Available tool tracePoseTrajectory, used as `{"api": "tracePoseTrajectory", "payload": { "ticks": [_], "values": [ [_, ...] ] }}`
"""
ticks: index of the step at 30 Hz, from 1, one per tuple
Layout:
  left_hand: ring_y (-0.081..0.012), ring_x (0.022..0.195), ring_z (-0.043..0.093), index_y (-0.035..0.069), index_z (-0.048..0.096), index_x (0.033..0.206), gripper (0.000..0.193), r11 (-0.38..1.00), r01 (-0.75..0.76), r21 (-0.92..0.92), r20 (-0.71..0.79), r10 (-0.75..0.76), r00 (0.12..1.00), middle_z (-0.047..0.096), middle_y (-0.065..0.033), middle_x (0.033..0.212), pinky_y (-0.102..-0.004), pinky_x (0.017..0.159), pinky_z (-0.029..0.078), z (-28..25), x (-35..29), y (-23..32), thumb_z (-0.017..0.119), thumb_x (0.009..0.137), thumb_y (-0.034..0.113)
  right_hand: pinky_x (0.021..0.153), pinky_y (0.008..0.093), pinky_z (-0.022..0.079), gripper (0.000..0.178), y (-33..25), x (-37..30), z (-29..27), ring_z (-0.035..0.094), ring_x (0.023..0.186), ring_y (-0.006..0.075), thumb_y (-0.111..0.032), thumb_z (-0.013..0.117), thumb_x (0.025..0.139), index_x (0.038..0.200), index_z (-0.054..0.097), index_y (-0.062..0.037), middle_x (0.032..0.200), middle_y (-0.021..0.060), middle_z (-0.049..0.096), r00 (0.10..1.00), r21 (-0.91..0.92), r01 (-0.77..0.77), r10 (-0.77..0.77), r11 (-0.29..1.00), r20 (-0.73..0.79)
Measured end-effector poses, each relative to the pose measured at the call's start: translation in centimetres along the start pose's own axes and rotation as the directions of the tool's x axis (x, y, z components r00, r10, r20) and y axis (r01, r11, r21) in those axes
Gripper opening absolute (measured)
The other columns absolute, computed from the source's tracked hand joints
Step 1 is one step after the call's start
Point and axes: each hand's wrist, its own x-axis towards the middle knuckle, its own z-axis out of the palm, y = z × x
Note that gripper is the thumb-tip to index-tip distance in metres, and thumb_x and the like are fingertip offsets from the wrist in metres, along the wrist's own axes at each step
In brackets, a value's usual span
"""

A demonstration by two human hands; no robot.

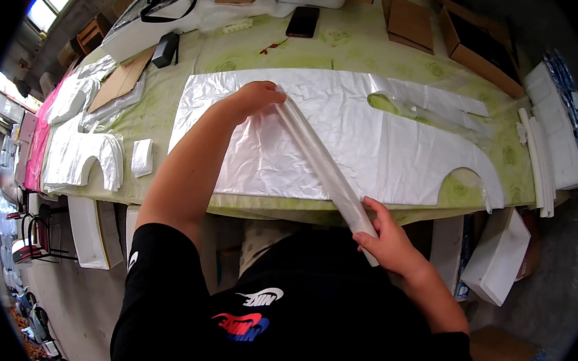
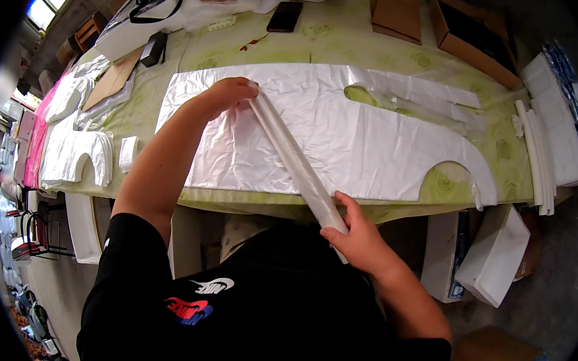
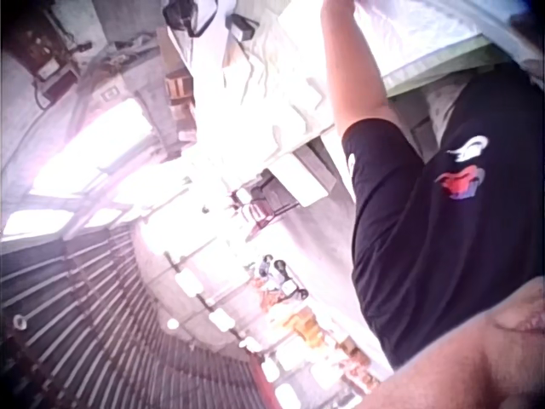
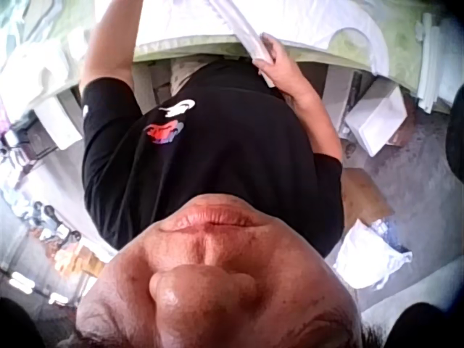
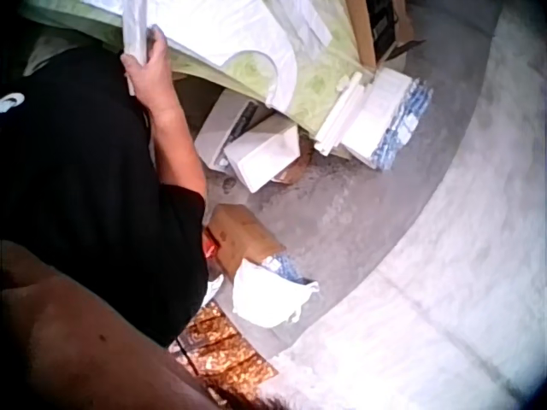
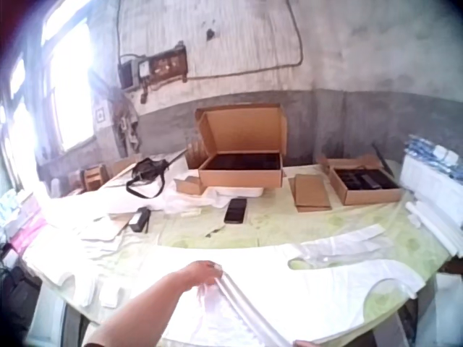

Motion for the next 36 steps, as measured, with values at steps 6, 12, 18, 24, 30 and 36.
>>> {"api": "tracePoseTrajectory", "payload": {
  "ticks": [6, 12, 18, 24, 30, 36],
  "values": [
    [-0.0299, 0.103, 0.067, 0.000, 0.070, 0.122, 0.045, 0.943, -0.053, 0.329, -0.074, 0.081, 0.994, 0.070, -0.0170, 0.115, -0.0395, 0.091, 0.053, 1.0, 1.2, 0.5, 0.070, 0.089, 0.030, 0.077, 0.0314, 0.053, 0.085, 1.4, -4.9, -1.6, 0.066, 0.086, 0.0157, -0.014, 0.077, 0.089, 0.159, 0.029, -0.0072, 0.100, 0.0129, 0.069, 0.996, -0.005, -0.071, 0.071, 0.997, -0.055],
    [-0.0413, 0.113, 0.064, 0.004, 0.072, 0.117, 0.043, 0.676, -0.158, 0.720, -0.068, 0.295, 0.953, 0.066, -0.0224, 0.125, -0.0459, 0.099, 0.052, 1.4, 3.0, -0.5, 0.061, 0.092, 0.036, 0.088, 0.0311, 0.053, 0.070, 8.2, -12.7, -4.5, 0.065, 0.100, 0.0161, -0.005, 0.077, 0.086, 0.148, 0.044, -0.0037, 0.115, 0.0108, 0.068, 0.976, 0.120, -0.211, 0.216, 0.970, -0.031],
    [-0.0427, 0.129, 0.053, 0.008, 0.064, 0.129, 0.045, 0.636, -0.204, 0.745, -0.108, 0.416, 0.903, 0.059, -0.0226, 0.135, -0.0481, 0.109, 0.044, 2.6, 4.6, 0.3, 0.062, 0.094, 0.036, 0.083, 0.0315, 0.055, 0.064, 16.5, -19.1, -6.5, 0.066, 0.100, 0.0169, 0.009, 0.075, 0.082, 0.140, 0.050, -0.0040, 0.118, 0.0076, 0.066, 0.915, 0.232, -0.356, 0.388, 0.905, -0.111],
    [-0.0439, 0.140, 0.042, 0.009, 0.045, 0.150, 0.068, 0.687, -0.515, 0.513, -0.431, 0.724, 0.538, 0.043, -0.0209, 0.154, -0.0485, 0.118, 0.034, 8.3, 0.7, 0.5, 0.072, 0.092, 0.034, 0.086, 0.0320, 0.055, 0.068, 18.6, -21.3, -7.2, 0.066, 0.102, 0.0166, 0.001, 0.081, 0.079, 0.140, 0.052, -0.0051, 0.118, 0.0072, 0.067, 0.946, 0.407, -0.166, 0.261, 0.898, -0.190],
    [-0.0399, 0.156, 0.018, 0.000, 0.027, 0.159, 0.107, 0.286, -0.726, 0.625, 0.427, 0.654, 0.625, 0.026, -0.0225, 0.165, -0.0505, 0.128, 0.014, 13.7, -11.7, -2.0, 0.075, 0.083, 0.058, 0.099, 0.0351, 0.050, 0.083, 11.5, -15.7, -10.0, 0.062, 0.116, 0.0197, -0.021, 0.091, 0.074, 0.143, 0.048, -0.0022, 0.129, 0.0090, 0.062, 0.962, 0.257, 0.017, 0.055, 0.966, -0.269],
    [-0.0319, 0.154, 0.029, 0.005, 0.042, 0.154, 0.076, 0.179, -0.814, 0.552, 0.589, 0.607, 0.533, 0.039, -0.0168, 0.161, -0.0467, 0.128, 0.021, 12.7, -13.6, -4.5, 0.070, 0.087, 0.030, 0.102, 0.0393, 0.047, 0.058, 0.4, -4.8, -9.3, 0.058, 0.116, 0.0303, -0.010, 0.079, 0.075, 0.131, 0.063, -0.0085, 0.122, 0.0103, 0.064, 0.896, -0.635, 0.184, -0.394, 0.751, -0.207]
  ]
}}
